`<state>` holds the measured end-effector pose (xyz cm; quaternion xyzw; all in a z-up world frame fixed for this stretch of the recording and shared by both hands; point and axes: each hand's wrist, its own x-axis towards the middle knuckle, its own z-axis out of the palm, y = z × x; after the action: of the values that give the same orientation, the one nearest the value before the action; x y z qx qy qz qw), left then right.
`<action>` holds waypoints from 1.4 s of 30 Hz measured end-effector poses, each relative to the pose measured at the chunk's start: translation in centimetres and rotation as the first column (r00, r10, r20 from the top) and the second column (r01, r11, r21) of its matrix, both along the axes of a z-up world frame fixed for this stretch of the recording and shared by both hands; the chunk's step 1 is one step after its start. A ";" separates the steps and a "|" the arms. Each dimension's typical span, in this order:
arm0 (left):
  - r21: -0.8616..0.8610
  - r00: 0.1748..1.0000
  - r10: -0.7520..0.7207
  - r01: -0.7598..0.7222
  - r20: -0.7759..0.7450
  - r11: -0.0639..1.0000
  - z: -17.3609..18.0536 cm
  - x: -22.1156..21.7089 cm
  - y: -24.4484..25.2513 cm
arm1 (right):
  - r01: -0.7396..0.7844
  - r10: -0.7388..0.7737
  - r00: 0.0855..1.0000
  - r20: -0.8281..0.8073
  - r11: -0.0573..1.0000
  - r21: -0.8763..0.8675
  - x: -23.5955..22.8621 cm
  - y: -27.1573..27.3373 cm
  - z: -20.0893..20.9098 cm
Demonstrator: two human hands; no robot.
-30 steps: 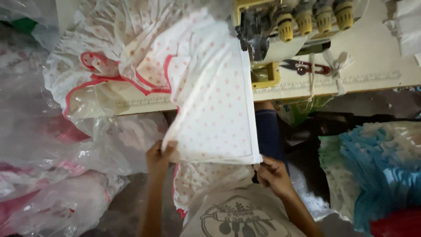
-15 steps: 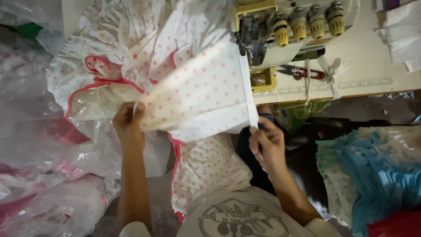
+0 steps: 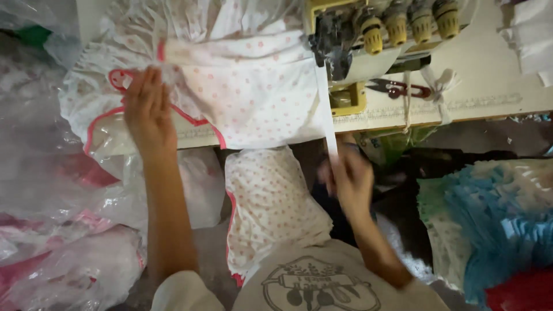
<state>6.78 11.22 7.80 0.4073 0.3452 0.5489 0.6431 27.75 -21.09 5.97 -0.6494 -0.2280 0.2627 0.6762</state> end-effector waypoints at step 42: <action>0.220 0.868 0.033 0.089 -0.495 0.971 -4.7 1.8 -3.4 | 0.115 0.009 0.927 -0.376 0.945 0.306 4.0 7.8 0.0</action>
<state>8.56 7.82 3.15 0.6127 0.4246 0.4539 0.4882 31.71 -13.24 5.94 -0.4745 -0.1175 0.3217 0.8109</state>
